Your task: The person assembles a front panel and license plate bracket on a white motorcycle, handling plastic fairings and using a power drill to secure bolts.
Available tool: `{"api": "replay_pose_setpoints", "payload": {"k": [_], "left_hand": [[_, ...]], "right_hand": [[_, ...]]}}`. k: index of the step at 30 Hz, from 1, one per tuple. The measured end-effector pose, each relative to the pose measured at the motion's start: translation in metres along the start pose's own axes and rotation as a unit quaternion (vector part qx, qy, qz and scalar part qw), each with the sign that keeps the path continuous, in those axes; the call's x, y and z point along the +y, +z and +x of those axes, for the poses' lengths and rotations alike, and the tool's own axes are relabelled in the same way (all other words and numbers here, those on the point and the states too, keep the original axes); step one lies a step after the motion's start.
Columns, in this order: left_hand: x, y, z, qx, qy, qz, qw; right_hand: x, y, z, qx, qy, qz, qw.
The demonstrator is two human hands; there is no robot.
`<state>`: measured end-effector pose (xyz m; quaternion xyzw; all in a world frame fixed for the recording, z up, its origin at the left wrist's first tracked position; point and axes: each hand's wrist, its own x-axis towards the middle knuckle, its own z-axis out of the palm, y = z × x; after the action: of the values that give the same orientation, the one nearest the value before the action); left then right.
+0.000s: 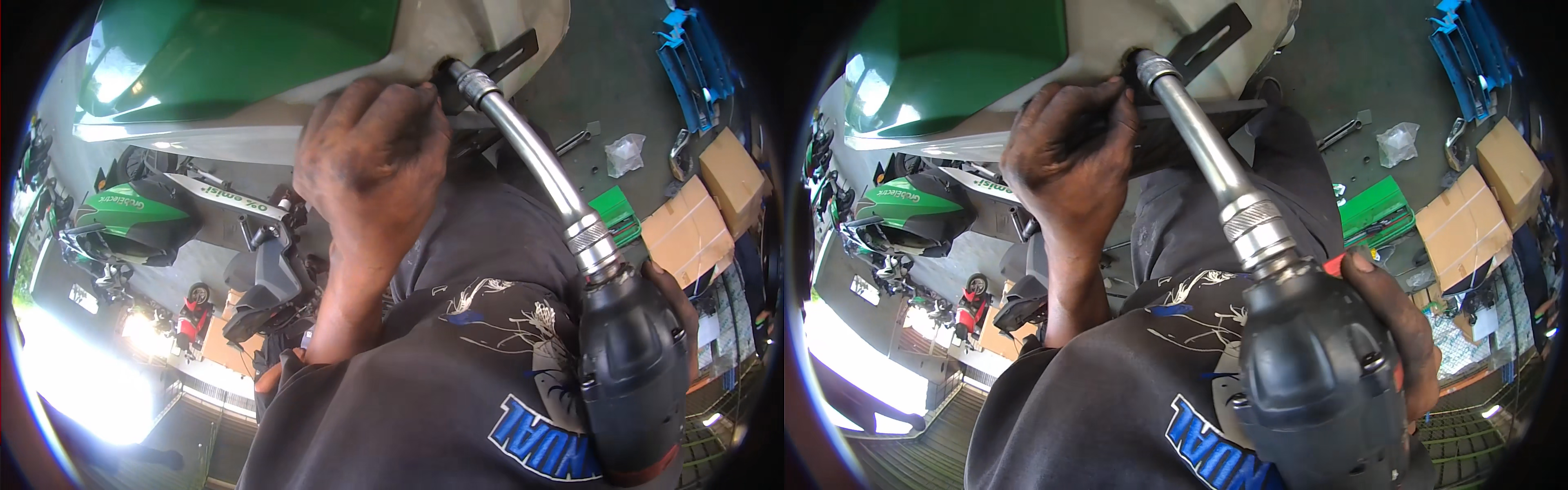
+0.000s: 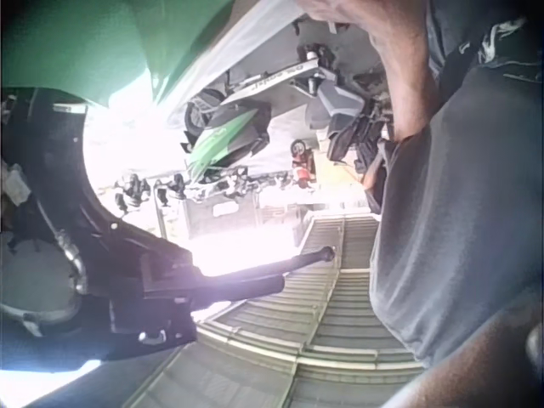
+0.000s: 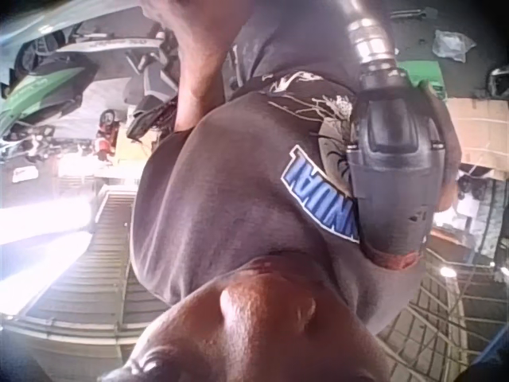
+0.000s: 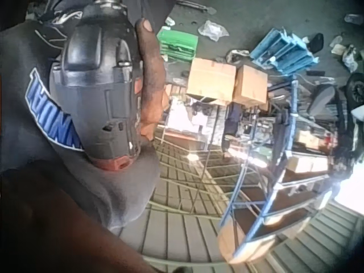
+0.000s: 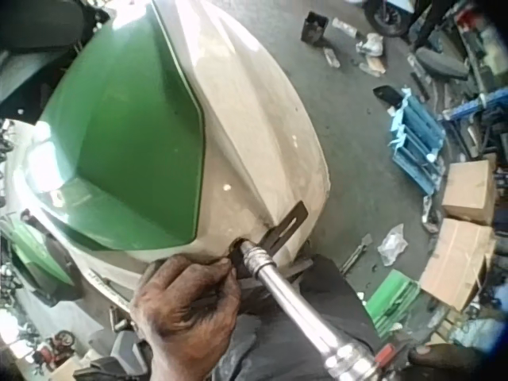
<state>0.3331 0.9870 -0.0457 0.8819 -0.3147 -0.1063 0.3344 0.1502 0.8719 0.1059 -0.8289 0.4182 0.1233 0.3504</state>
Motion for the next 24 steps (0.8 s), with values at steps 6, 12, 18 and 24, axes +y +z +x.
{"api": "replay_pose_setpoints", "payload": {"k": [6, 12, 18, 24], "left_hand": [[0.011, -0.003, 0.004, -0.004, -0.021, 0.049, 0.999], [0.010, -0.004, 0.002, -0.003, -0.045, 0.038, 0.998], [0.008, 0.000, 0.004, 0.006, -0.017, 0.024, 1.000], [0.008, -0.004, 0.003, 0.006, 0.006, 0.039, 0.999]], "right_hand": [[-0.007, -0.007, 0.004, 0.071, -0.022, -0.035, 0.997], [-0.013, -0.021, 0.007, -0.005, 0.012, 0.084, 0.996], [0.038, -0.040, -0.043, -0.054, 0.078, 0.118, 0.988], [0.023, -0.035, -0.040, -0.078, 0.140, 0.229, 0.960]]}}
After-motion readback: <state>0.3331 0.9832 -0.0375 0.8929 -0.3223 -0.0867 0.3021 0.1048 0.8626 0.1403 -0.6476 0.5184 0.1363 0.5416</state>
